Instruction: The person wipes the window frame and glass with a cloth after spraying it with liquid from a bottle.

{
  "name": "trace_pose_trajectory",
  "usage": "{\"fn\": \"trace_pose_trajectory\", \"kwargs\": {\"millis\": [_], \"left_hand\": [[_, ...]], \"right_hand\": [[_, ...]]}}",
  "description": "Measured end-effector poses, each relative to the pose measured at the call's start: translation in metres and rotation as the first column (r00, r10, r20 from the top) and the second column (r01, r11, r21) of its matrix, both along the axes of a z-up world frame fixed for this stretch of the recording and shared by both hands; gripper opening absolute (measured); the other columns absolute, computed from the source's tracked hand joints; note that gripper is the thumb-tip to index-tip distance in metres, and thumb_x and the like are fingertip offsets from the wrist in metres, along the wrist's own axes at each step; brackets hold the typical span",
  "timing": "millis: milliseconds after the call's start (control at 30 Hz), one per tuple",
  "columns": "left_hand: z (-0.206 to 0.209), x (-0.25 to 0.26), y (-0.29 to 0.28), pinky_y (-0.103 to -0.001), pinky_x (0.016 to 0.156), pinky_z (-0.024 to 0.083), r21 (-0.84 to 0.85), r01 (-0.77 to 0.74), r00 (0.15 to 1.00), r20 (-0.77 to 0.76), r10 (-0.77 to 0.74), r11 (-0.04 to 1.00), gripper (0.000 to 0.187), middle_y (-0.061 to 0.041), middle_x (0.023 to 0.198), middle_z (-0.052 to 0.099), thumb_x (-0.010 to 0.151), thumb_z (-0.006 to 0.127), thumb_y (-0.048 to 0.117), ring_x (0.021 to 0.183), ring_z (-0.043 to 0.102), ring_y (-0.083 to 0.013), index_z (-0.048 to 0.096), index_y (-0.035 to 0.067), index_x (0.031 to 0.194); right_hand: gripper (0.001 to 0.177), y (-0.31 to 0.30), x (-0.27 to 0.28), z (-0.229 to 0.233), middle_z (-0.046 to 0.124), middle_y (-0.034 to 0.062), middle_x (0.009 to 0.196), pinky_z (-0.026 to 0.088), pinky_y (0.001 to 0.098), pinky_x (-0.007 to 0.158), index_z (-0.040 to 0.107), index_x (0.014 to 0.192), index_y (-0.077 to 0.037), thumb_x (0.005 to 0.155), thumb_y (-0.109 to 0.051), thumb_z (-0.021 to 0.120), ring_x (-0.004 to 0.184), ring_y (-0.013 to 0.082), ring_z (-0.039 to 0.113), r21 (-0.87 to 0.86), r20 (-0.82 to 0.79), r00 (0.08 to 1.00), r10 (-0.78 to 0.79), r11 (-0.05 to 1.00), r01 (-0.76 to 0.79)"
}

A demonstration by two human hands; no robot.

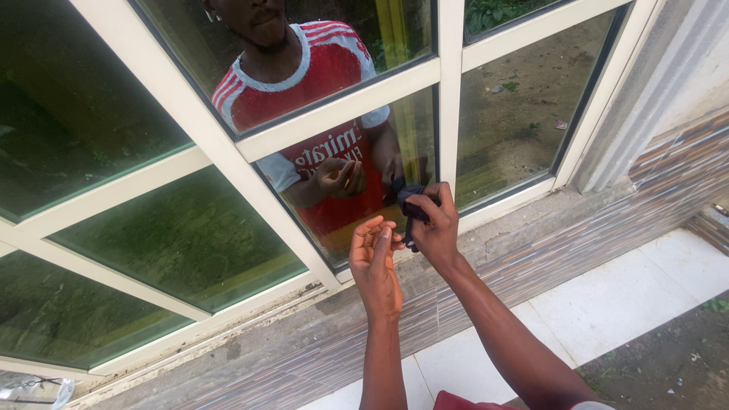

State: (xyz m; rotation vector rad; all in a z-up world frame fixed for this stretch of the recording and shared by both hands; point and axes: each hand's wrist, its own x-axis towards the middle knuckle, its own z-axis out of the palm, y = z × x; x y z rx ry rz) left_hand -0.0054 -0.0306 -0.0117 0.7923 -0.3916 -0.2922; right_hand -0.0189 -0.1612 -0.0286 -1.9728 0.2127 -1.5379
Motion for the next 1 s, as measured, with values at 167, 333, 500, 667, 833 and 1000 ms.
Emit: {"fn": "trace_pose_trajectory", "kwargs": {"millis": [167,333,500,667,833,1000], "left_hand": [[-0.004,0.002,0.002,-0.033,0.08,0.054,-0.014,0.007,1.0,-0.003,-0.007,1.0,0.023,-0.011,0.107,0.069,0.097,0.067,0.008,0.091,0.064,-0.0154,0.064,0.003,0.119],[-0.006,0.005,0.003,-0.033,0.08,0.054,-0.004,-0.011,1.0,-0.018,0.011,1.0,0.023,-0.011,0.107,0.068,0.097,0.068,0.009,0.09,0.064,-0.0155,0.065,0.003,0.119],[-0.003,0.005,0.005,-0.032,0.081,0.054,0.003,-0.009,0.999,-0.036,0.009,1.0,0.023,-0.01,0.107,0.068,0.096,0.068,0.008,0.09,0.064,-0.0147,0.065,0.003,0.119],[0.0,0.005,0.004,-0.032,0.081,0.054,0.009,-0.01,1.0,-0.024,0.01,1.0,0.023,-0.009,0.107,0.067,0.097,0.068,0.008,0.09,0.063,-0.0144,0.065,0.002,0.119],[0.002,0.005,0.007,-0.031,0.082,0.054,-0.007,-0.009,1.0,-0.009,0.009,1.0,0.023,-0.009,0.107,0.068,0.097,0.067,0.008,0.09,0.063,-0.0146,0.065,0.002,0.119],[0.0,0.008,0.011,-0.032,0.081,0.054,-0.01,-0.019,1.0,-0.011,0.019,1.0,0.023,-0.009,0.106,0.068,0.096,0.068,0.008,0.09,0.064,-0.015,0.066,0.003,0.119]], "right_hand": [[0.029,-0.005,0.008,0.062,0.052,0.0125,0.105,0.054,0.0345,0.072,0.072,0.105,-0.001,0.079,0.011,0.072,0.091,0.0248,0.061,-0.082,0.123,0.992,0.006,0.997,0.004],[0.028,-0.003,0.013,0.086,0.052,0.0116,0.107,0.054,0.0341,0.078,0.073,0.11,-0.001,0.084,0.01,0.071,0.094,0.0229,0.062,-0.111,0.146,0.989,0.026,0.994,-0.01],[0.029,0.005,0.018,0.043,0.051,0.0115,0.104,0.054,0.0348,0.075,0.071,0.107,-0.002,0.082,0.01,0.069,0.092,0.0241,0.061,-0.095,0.094,0.996,0.007,0.996,0.002],[0.028,0.014,0.011,0.008,0.051,0.0128,0.102,0.053,0.0363,0.07,0.071,0.106,-0.003,0.081,0.008,0.072,0.088,0.0253,0.062,-0.05,0.024,0.999,0.039,0.998,-0.038],[0.031,0.016,0.007,0.02,0.051,0.0129,0.103,0.053,0.0367,0.071,0.072,0.106,-0.003,0.078,0.01,0.069,0.09,0.0264,0.063,-0.063,-0.001,1.0,0.032,0.997,-0.032],[0.034,0.014,0.016,0.071,0.05,0.0131,0.104,0.053,0.0355,0.074,0.072,0.11,-0.002,0.08,0.012,0.066,0.091,0.0257,0.06,-0.098,0.092,0.994,0.065,0.994,-0.055]]}}
